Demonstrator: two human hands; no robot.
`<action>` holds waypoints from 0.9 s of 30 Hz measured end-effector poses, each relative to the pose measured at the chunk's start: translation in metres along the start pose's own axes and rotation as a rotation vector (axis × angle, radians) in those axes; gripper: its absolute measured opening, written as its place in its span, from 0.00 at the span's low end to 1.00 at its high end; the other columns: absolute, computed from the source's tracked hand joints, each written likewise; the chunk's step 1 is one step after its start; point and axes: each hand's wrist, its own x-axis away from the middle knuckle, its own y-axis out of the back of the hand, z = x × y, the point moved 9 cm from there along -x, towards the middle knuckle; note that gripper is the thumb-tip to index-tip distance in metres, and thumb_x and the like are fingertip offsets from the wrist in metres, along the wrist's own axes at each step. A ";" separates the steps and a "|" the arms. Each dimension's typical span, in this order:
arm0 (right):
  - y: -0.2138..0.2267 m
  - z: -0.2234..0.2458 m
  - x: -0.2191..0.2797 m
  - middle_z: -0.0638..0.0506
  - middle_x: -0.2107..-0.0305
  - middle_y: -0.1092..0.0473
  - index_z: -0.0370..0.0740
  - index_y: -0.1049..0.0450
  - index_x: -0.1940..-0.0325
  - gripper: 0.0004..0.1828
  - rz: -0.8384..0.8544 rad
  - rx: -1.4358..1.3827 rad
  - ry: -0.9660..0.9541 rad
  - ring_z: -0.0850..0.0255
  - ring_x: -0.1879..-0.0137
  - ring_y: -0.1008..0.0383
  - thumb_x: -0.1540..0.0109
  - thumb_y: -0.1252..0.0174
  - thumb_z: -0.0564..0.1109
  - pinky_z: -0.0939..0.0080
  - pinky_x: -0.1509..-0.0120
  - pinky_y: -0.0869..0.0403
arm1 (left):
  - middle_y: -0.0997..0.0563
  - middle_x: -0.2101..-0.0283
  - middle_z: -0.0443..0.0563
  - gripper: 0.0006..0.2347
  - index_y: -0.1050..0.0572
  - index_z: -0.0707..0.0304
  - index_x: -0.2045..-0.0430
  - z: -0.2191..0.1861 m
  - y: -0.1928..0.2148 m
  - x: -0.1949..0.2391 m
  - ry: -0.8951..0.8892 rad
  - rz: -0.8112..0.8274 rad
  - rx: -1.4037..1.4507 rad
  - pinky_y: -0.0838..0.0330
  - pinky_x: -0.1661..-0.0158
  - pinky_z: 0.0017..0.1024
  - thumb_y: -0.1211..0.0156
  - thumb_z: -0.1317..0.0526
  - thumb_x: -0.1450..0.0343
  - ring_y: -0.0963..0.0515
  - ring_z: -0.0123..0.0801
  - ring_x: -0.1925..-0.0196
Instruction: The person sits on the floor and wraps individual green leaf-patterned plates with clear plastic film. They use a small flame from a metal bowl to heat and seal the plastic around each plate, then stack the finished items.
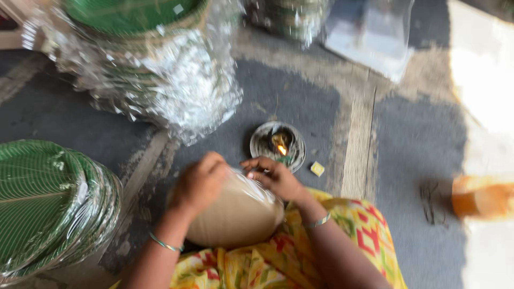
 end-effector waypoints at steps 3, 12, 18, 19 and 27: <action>-0.003 0.034 -0.004 0.51 0.58 0.23 0.37 0.20 0.52 0.09 -0.109 0.186 0.057 0.61 0.52 0.23 0.36 0.35 0.41 0.60 0.46 0.24 | 0.21 0.54 0.57 0.05 0.27 0.63 0.64 -0.042 -0.003 0.004 -0.227 -0.057 -0.039 0.25 0.62 0.43 0.46 0.62 0.28 0.18 0.54 0.61; -0.002 -0.020 0.011 0.46 0.59 0.28 0.34 0.24 0.56 0.06 -0.339 0.503 0.171 0.56 0.51 0.26 0.37 0.37 0.35 0.58 0.45 0.26 | 0.19 0.58 0.59 0.15 0.27 0.64 0.56 0.089 -0.012 0.020 0.320 -0.256 0.258 0.25 0.60 0.38 0.57 0.52 0.20 0.16 0.50 0.60; 0.081 -0.250 0.048 0.53 0.82 0.37 0.33 0.29 0.65 0.21 -0.650 -0.341 -0.482 0.65 0.79 0.44 0.27 0.42 0.52 0.62 0.77 0.45 | 0.24 0.45 0.52 0.31 0.32 0.57 0.41 0.196 -0.106 0.095 0.966 0.456 0.705 0.21 0.56 0.44 0.57 0.34 0.30 0.22 0.48 0.46; 0.080 -0.273 0.059 0.55 0.81 0.35 0.33 0.27 0.65 0.19 -0.682 -0.295 -0.542 0.68 0.77 0.43 0.28 0.41 0.52 0.65 0.74 0.42 | 0.25 0.44 0.55 0.32 0.35 0.61 0.41 0.198 -0.109 0.096 0.902 0.508 0.574 0.20 0.56 0.45 0.47 0.37 0.33 0.22 0.48 0.44; 0.099 -0.326 0.067 0.58 0.75 0.26 0.36 0.20 0.64 0.12 -0.927 -0.353 -0.588 0.73 0.72 0.34 0.34 0.37 0.48 0.70 0.68 0.33 | 0.21 0.45 0.69 0.36 0.34 0.71 0.41 0.181 -0.120 0.061 0.611 0.389 0.170 0.30 0.43 0.41 0.31 0.43 0.37 0.21 0.51 0.42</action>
